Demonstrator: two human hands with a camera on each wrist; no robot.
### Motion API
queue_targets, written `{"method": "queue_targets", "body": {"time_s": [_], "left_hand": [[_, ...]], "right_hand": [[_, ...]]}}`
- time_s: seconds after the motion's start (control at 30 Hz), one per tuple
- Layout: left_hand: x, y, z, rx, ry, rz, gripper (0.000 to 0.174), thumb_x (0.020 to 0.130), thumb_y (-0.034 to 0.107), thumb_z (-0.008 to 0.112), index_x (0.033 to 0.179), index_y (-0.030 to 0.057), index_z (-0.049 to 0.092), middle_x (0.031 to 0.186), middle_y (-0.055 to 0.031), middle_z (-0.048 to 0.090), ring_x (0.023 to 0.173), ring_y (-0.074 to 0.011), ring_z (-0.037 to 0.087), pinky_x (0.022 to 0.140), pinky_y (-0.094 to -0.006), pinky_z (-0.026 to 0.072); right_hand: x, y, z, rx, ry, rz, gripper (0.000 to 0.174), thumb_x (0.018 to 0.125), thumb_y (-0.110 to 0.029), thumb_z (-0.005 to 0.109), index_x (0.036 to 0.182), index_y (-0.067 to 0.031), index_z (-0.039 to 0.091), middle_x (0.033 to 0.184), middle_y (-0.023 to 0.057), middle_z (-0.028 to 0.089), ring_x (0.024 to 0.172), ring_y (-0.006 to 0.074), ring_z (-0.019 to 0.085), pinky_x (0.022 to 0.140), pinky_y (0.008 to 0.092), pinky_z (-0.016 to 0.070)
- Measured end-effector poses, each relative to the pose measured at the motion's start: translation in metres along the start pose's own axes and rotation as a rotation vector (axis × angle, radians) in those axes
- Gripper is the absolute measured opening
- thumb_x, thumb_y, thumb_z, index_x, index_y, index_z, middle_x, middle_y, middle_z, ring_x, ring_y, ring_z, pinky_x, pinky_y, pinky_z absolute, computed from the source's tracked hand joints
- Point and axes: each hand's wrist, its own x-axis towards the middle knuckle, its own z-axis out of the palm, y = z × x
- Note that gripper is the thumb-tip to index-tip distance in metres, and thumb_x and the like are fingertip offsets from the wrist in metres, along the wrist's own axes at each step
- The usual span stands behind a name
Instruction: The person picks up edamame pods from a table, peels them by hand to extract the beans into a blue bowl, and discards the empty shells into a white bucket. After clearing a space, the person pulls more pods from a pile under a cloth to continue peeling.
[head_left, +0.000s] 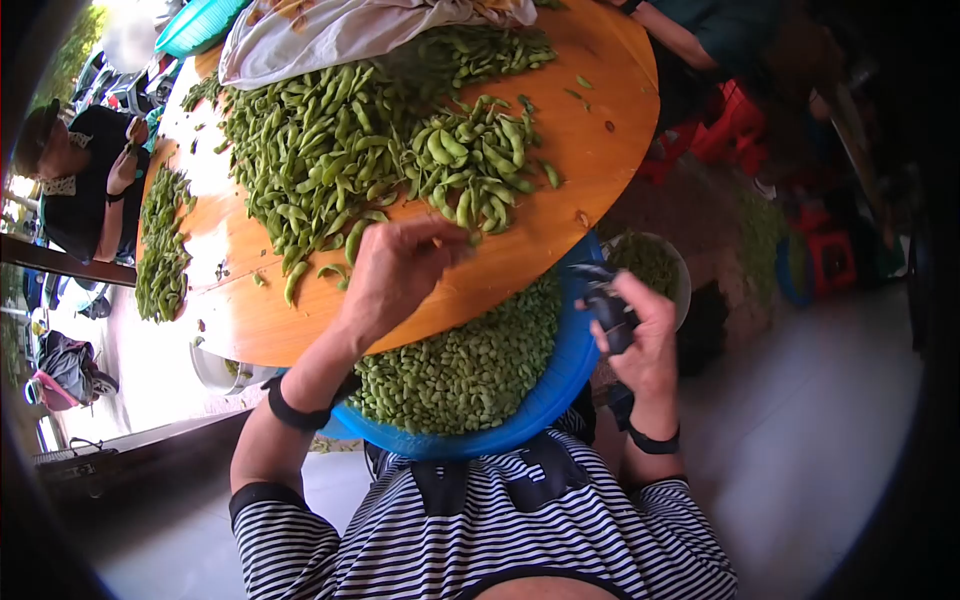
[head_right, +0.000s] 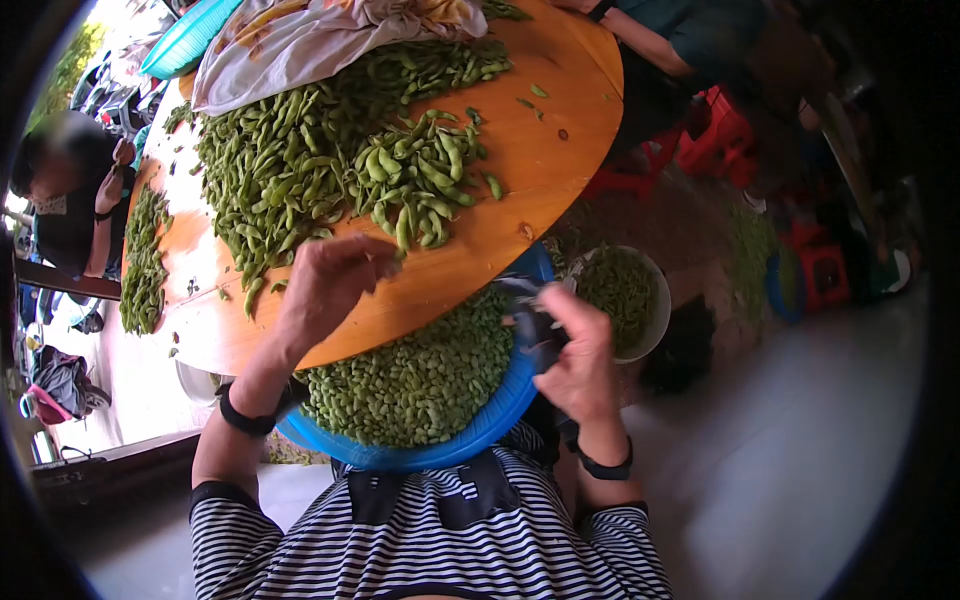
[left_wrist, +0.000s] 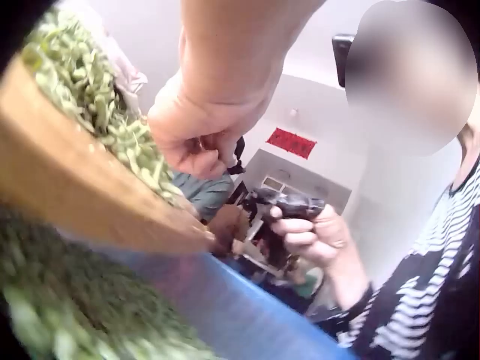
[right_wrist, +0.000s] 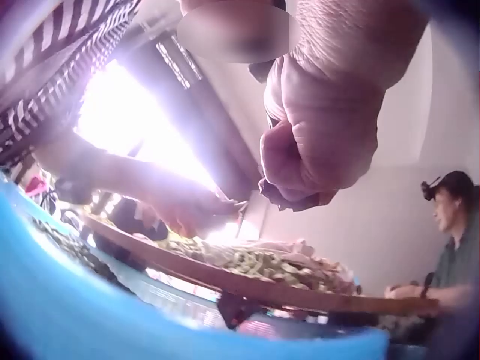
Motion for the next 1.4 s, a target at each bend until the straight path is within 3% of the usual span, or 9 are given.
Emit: {"method": "queue_targets", "body": {"time_s": [0.1, 0.43, 0.63, 0.7, 0.77, 0.9, 1.03, 1.1, 1.4], "left_hand": [[-0.032, 0.012, 0.013, -0.622, -0.194, -0.275, 0.01, 0.088, 0.006, 0.068, 0.095, -0.0014, 0.069, 0.074, -0.0033, 0.065, 0.059, -0.0085, 0.056, 0.052, -0.0216, 0.0437], [-0.07, -0.005, 0.042, -0.859, -0.15, -0.277, 0.008, 0.087, 0.01, 0.072, 0.083, 0.0043, 0.067, 0.069, -0.0003, 0.062, 0.053, -0.0066, 0.051, 0.047, -0.0199, 0.0362], [-0.076, -0.012, 0.052, -1.389, -0.324, -0.444, 0.009, 0.088, 0.01, 0.069, 0.082, 0.0062, 0.065, 0.069, -0.0031, 0.062, 0.051, -0.0077, 0.049, 0.044, -0.0204, 0.029], [-0.076, -0.008, 0.051, -1.36, -0.306, -0.444, 0.011, 0.09, 0.011, 0.068, 0.081, 0.0065, 0.063, 0.067, -0.0009, 0.059, 0.051, -0.0063, 0.046, 0.044, -0.0212, 0.0274], [-0.076, -0.004, 0.044, -1.011, -0.214, -0.406, 0.014, 0.09, 0.011, 0.068, 0.079, 0.0062, 0.062, 0.064, 0.0018, 0.054, 0.053, -0.0052, 0.044, 0.046, -0.0215, 0.0276], [-0.086, -0.018, 0.032, -0.373, -0.314, -0.197, 0.01, 0.088, 0.006, 0.065, 0.079, 0.0035, 0.061, 0.062, 0.0026, 0.053, 0.056, -0.0072, 0.046, 0.051, -0.0218, 0.034], [-0.103, -0.024, 0.04, 0.496, -0.145, 0.309, 0.012, 0.072, 0.007, 0.069, 0.074, 0.0032, 0.058, 0.067, -0.0093, 0.051, 0.055, -0.0259, 0.055, 0.047, -0.037, 0.0446], [-0.107, -0.025, 0.041, 0.523, -0.161, 0.294, 0.014, 0.069, 0.01, 0.069, 0.071, 0.0048, 0.056, 0.07, -0.0099, 0.05, 0.058, -0.032, 0.056, 0.048, -0.0441, 0.046], [-0.034, 0.016, -0.021, 0.01, 0.127, 0.258, 0.005, 0.08, -0.001, 0.057, 0.082, 0.0013, 0.061, 0.073, -0.0062, 0.058, 0.061, -0.0116, 0.055, 0.053, -0.026, 0.0434]], "right_hand": [[-0.002, -0.019, 0.019, 0.091, -0.224, 0.055, 0.015, 0.081, -0.004, 0.058, 0.094, 0.0032, 0.061, 0.078, 0.0077, 0.055, 0.068, 0.016, 0.053, 0.064, 0.0275, 0.0437], [-0.001, -0.02, 0.034, 0.111, -0.373, -0.163, 0.024, 0.086, -0.016, 0.062, 0.099, 0.0036, 0.062, 0.074, 0.007, 0.048, 0.067, 0.0172, 0.049, 0.064, 0.0283, 0.0408], [-0.006, -0.008, 0.034, 0.909, -0.505, 0.452, 0.021, 0.079, -0.009, 0.067, 0.097, 0.0009, 0.064, 0.071, 0.0046, 0.047, 0.066, 0.0129, 0.048, 0.058, 0.0275, 0.0382], [-0.002, -0.007, 0.035, 0.157, -0.396, -0.143, 0.027, 0.073, -0.005, 0.07, 0.099, 0.0006, 0.063, 0.074, 0.0063, 0.046, 0.066, 0.017, 0.05, 0.055, 0.0302, 0.0389], [-0.006, -0.021, 0.042, -0.13, -0.276, -0.357, 0.03, 0.07, -0.003, 0.07, 0.099, 0.0009, 0.063, 0.078, 0.009, 0.044, 0.066, 0.0229, 0.052, 0.056, 0.0331, 0.0406], [-0.011, -0.009, 0.038, -0.047, -0.528, -0.325, 0.031, 0.068, 0.007, 0.064, 0.099, 0.0032, 0.061, 0.083, 0.012, 0.047, 0.071, 0.0282, 0.054, 0.061, 0.0368, 0.0439], [-0.02, 0.017, 0.041, -0.169, -0.59, -0.3, 0.035, 0.065, 0.012, 0.058, 0.099, 0.004, 0.06, 0.083, 0.0134, 0.049, 0.072, 0.0305, 0.055, 0.062, 0.0378, 0.0443], [-0.021, 0.016, 0.038, -0.176, -0.514, -0.279, 0.04, 0.063, 0.015, 0.053, 0.101, 0.0039, 0.059, 0.083, 0.015, 0.05, 0.074, 0.0336, 0.055, 0.063, 0.0392, 0.044], [0.004, -0.019, 0.011, -0.222, -0.253, -0.301, 0.02, 0.071, 0.003, 0.062, 0.091, 0.0027, 0.058, 0.078, 0.0143, 0.05, 0.068, 0.0331, 0.055, 0.06, 0.0378, 0.0432]]}}
